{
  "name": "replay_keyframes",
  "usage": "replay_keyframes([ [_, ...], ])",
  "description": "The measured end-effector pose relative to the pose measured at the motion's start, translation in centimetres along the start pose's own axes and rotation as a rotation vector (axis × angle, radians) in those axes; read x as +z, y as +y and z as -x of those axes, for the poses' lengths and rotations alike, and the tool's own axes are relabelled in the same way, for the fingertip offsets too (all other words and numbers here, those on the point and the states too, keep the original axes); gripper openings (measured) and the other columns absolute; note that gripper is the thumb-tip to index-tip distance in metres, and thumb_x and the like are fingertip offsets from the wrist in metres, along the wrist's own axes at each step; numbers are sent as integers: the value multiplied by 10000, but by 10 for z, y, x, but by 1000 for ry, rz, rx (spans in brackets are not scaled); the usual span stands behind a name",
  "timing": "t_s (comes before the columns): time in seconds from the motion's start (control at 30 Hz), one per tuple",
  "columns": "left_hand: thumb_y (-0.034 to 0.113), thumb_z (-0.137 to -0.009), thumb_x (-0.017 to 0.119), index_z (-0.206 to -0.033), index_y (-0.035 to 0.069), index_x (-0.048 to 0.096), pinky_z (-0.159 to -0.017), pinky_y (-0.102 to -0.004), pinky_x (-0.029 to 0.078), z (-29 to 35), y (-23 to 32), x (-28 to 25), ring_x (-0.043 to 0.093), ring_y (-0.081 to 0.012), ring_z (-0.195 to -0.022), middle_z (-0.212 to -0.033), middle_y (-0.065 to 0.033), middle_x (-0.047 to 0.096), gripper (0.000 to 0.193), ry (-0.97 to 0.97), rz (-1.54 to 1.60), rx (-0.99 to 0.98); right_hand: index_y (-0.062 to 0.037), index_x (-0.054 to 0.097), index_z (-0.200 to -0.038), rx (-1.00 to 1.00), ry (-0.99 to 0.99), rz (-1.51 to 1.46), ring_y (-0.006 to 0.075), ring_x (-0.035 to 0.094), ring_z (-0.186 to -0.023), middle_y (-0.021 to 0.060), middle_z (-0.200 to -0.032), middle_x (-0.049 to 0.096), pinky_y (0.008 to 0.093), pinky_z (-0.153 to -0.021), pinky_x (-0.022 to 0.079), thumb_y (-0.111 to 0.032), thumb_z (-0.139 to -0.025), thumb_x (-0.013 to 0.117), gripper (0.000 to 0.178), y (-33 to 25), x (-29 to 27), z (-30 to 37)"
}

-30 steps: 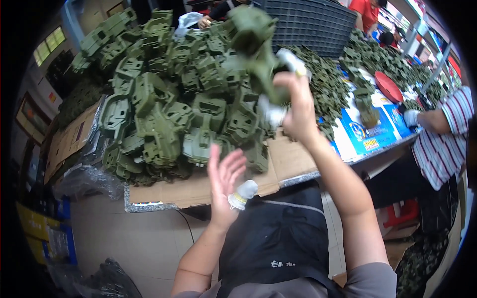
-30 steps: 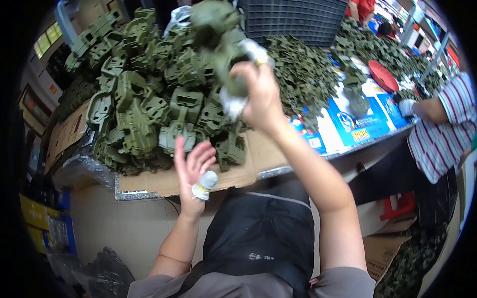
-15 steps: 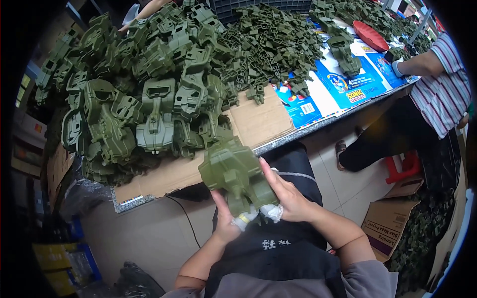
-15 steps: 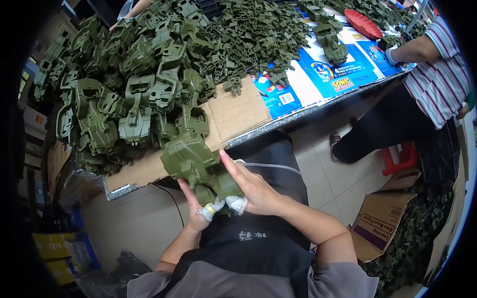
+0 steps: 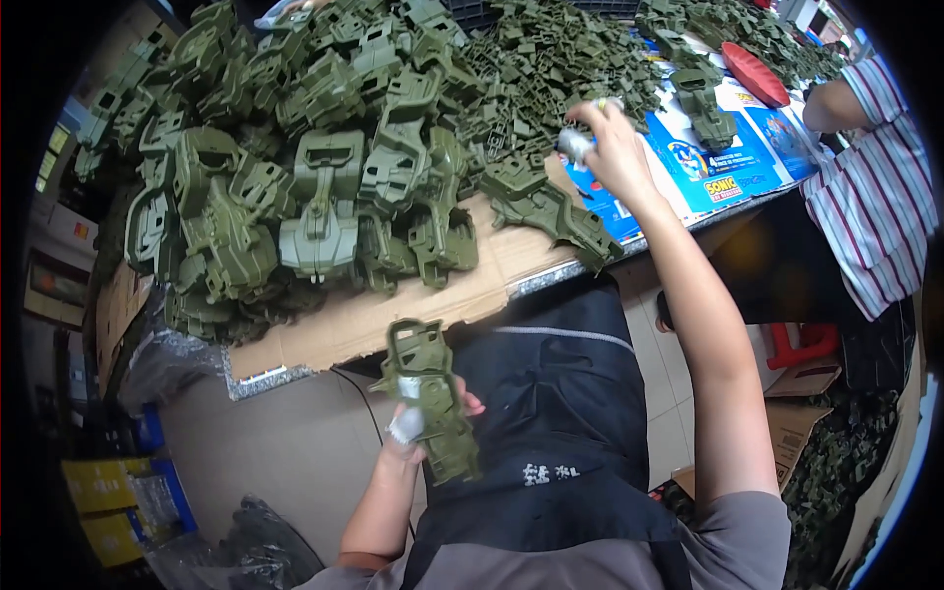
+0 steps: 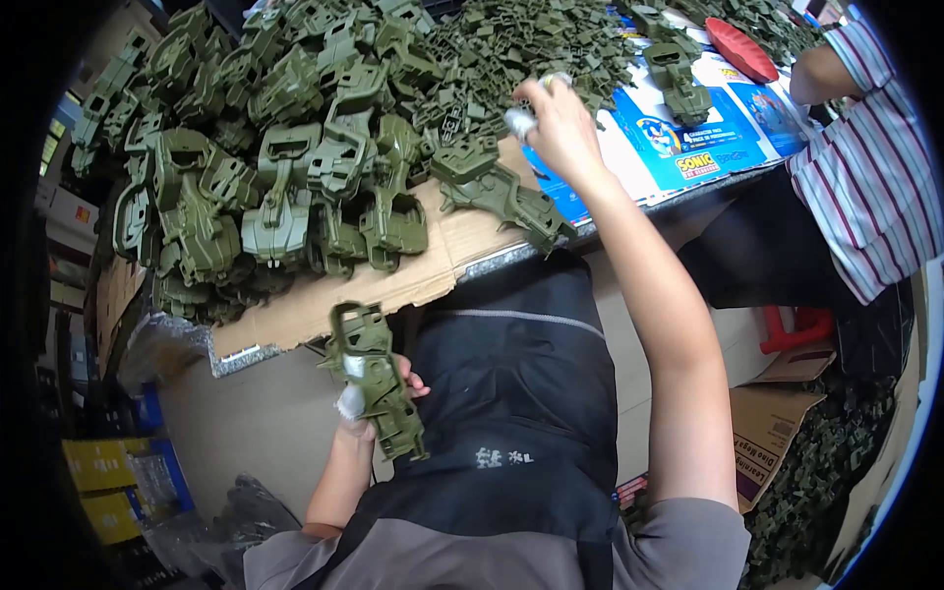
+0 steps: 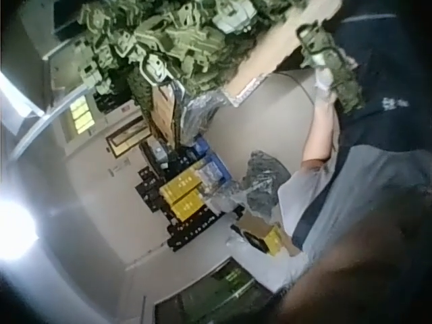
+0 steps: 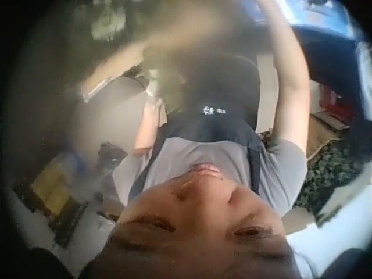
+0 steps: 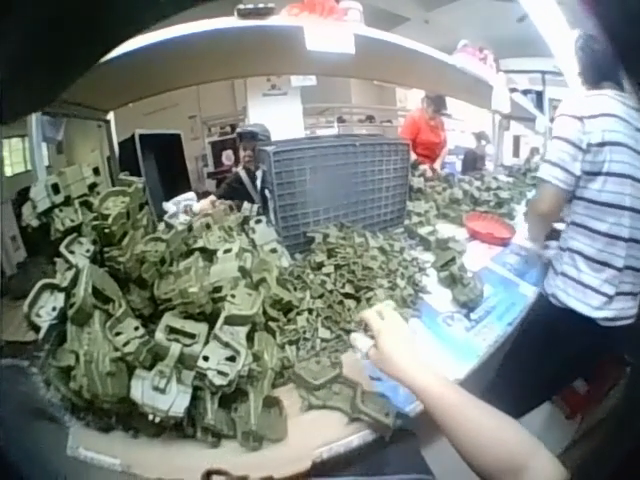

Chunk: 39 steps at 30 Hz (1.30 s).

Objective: The person assembles and inspects green plastic components for toy model tanks by hand at a factory workbench.

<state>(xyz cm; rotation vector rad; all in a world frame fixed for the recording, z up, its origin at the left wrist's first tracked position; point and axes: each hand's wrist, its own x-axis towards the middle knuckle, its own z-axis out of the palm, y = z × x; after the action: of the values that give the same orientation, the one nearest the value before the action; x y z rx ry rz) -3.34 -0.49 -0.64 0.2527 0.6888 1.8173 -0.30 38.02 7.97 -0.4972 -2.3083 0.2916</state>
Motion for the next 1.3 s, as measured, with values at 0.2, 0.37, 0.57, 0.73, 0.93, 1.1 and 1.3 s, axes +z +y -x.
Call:
replay_keyframes([
  [0.2,307,-805,629,-1331,22,328,-853,-373,503,9,-15,-26,568,-233,-1043,-1248,-145,477,669,44,-364,-40,-111,518,-966,-1,-61,292,360,600,-739,175,-816,597,447,-662,488,-7,-708,565,282,59,43,-6],
  [0.37,196,-791,657,-1412,37,201,-970,-290,374,11,-18,-26,439,-168,-1186,-1327,-91,419,787,150,-278,-356,-47,586,-1010,79,-79,-203,247,646,-767,132,-863,649,321,-656,494,8,-711,620,307,-39,-51,49],
  [0.57,219,-808,643,-1348,31,357,-907,-270,414,-6,-31,-19,509,-134,-1064,-1219,-65,516,639,-12,-330,-468,-39,644,-950,95,-855,-496,301,611,-754,143,-810,623,354,-683,499,-12,-642,654,309,-113,-40,218],
  [0.73,170,-806,619,-1274,42,444,-762,-248,456,0,-40,-30,550,-96,-895,-1066,-43,583,516,-54,-573,-466,-19,623,-975,111,-923,-525,333,600,-731,164,-800,615,374,-662,493,41,-622,598,359,-118,-28,231],
  [0.93,176,-802,619,-1232,27,480,-728,-242,457,-1,-43,-25,558,-89,-856,-1010,-45,605,475,-77,-612,-407,0,603,-973,116,-988,-544,344,611,-782,185,-843,627,385,-675,501,89,-585,541,403,-118,-24,229],
  [1.1,135,-796,629,-1181,9,516,-722,-238,468,-2,-45,-26,569,-86,-845,-985,-45,613,420,-103,-579,-387,-6,600,-967,62,-999,-563,347,611,-784,187,-832,625,398,-674,502,102,-565,524,423,-112,-20,233],
  [1.3,-5,-724,701,-1146,-5,517,-750,-269,502,-6,-36,-11,609,-120,-868,-1001,-64,620,460,0,-619,-391,-17,594,-945,33,-854,-700,350,604,-786,160,-842,624,416,-678,501,77,-570,516,395,-105,-5,238],
])
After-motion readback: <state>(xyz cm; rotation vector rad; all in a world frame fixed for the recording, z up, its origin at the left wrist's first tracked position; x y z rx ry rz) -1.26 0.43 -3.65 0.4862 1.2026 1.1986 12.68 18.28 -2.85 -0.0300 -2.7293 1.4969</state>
